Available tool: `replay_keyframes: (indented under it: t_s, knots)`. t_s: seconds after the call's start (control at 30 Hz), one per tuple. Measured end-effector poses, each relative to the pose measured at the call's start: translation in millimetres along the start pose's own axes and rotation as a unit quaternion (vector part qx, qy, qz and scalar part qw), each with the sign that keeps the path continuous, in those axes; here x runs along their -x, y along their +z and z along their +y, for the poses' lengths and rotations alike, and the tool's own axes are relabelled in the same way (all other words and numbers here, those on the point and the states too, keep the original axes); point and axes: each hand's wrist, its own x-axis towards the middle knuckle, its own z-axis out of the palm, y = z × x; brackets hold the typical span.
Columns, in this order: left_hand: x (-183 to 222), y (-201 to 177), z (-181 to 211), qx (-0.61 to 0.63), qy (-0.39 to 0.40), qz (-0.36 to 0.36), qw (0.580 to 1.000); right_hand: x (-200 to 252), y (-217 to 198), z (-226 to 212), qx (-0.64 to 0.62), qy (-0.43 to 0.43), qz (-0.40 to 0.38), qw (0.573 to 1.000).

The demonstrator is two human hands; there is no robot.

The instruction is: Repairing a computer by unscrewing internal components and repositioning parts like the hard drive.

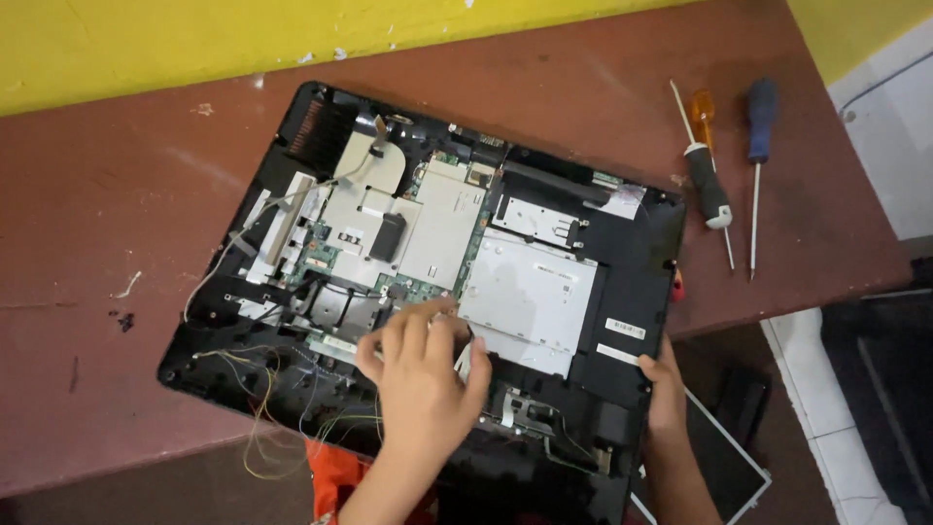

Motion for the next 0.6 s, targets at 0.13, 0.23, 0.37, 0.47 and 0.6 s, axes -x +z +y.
replay_keyframes:
  t_s: [0.13,0.23,0.37,0.47,0.6]
  knots:
    - [3.2,1.3,-9.2,-0.039,-0.001,-0.030,0.999,3.6,5.9,-11.3,-0.001,-0.009,-0.027,1.000]
    - [6.0,11.6,-9.2,-0.055,0.022,-0.062,0.996,7.4,10.9,-18.4,-0.014,-0.010,-0.043,0.999]
    - [1.9,12.8,-3.0,0.010,0.124,-0.134,0.983,2.9,3.8,-12.1,-0.031,-0.025,-0.062,0.997]
    - [-1.2,-6.4,19.1,0.113,0.247,-0.193,0.943,29.0,36.3,-40.4,-0.015,-0.002,-0.032,0.999]
    - [38.3,1.0,39.1,0.166,0.338,-0.200,0.905,-3.7,-0.7,10.0,-0.052,-0.087,-0.052,0.993]
